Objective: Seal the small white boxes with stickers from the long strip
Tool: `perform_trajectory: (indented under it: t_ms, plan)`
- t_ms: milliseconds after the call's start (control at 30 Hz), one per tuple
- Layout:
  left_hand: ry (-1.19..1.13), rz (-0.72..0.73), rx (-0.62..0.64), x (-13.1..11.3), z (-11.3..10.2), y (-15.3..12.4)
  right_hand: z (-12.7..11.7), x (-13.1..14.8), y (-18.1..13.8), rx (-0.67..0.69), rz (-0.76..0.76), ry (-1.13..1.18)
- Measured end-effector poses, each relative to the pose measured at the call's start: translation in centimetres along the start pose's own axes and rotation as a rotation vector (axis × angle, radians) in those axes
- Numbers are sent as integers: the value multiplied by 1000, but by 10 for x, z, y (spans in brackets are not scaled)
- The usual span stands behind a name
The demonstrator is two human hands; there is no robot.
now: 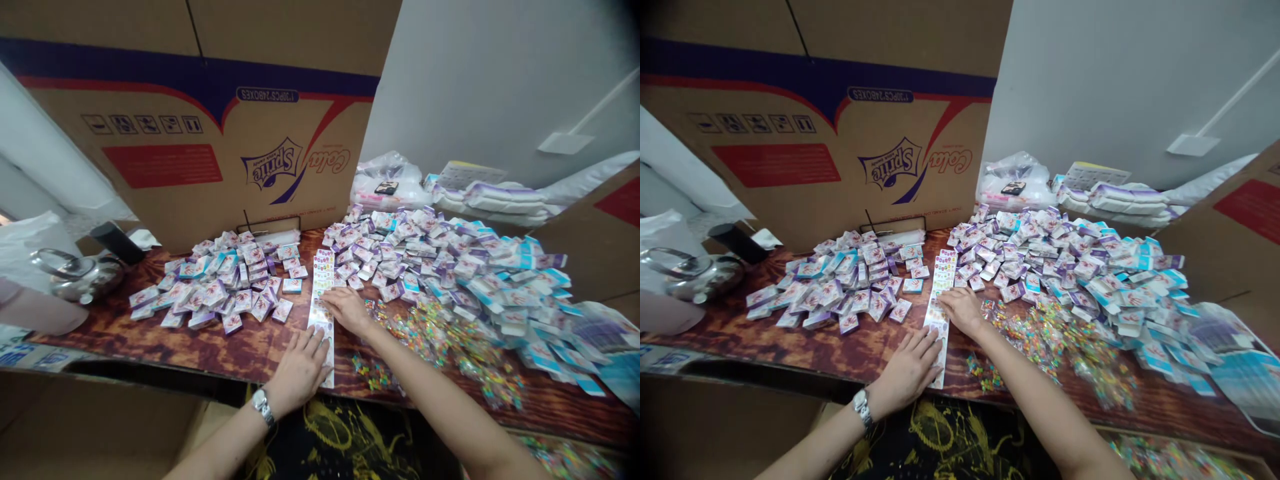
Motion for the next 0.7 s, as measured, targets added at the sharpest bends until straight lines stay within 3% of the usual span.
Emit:
perform_trajectory:
  t_ms: [100,200,267,367,467,567,633,700]
  plan:
    - [-99,-28,-54,-1,-6,1,-6,3,2,-48,-8,-4]
    - [-396,-174,-203,-1,-19,2,-22,9,-1,-113,-12,-1]
    - [-779,-380,-288,-1,-28,3,-41,18,-11,-191,-44,30]
    - [-1545,-669,-359,-2,-38,8,-74,45,-37,-307,-197,128]
    - [-2041,-770,-403,1,-46,16,-96,79,-69,-128,-436,203]
    - [-2056,-861,-481,6,-47,19,-106,99,-88,66,-494,296]
    - [-1942,-847,-536,6,-45,17,-107,97,-86,32,-366,377]
    - [-1873,-760,-496,1,-42,13,-105,86,-74,-83,-175,413]
Point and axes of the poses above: each hand's wrist, its own y-axis towards the middle knuckle, its own z-axis out of the palm, x = y × z, the point moved 2 cm from there along y, towards the middle knuckle, and after that the axes turned 10 degrees about z, right-handed, at the moved point
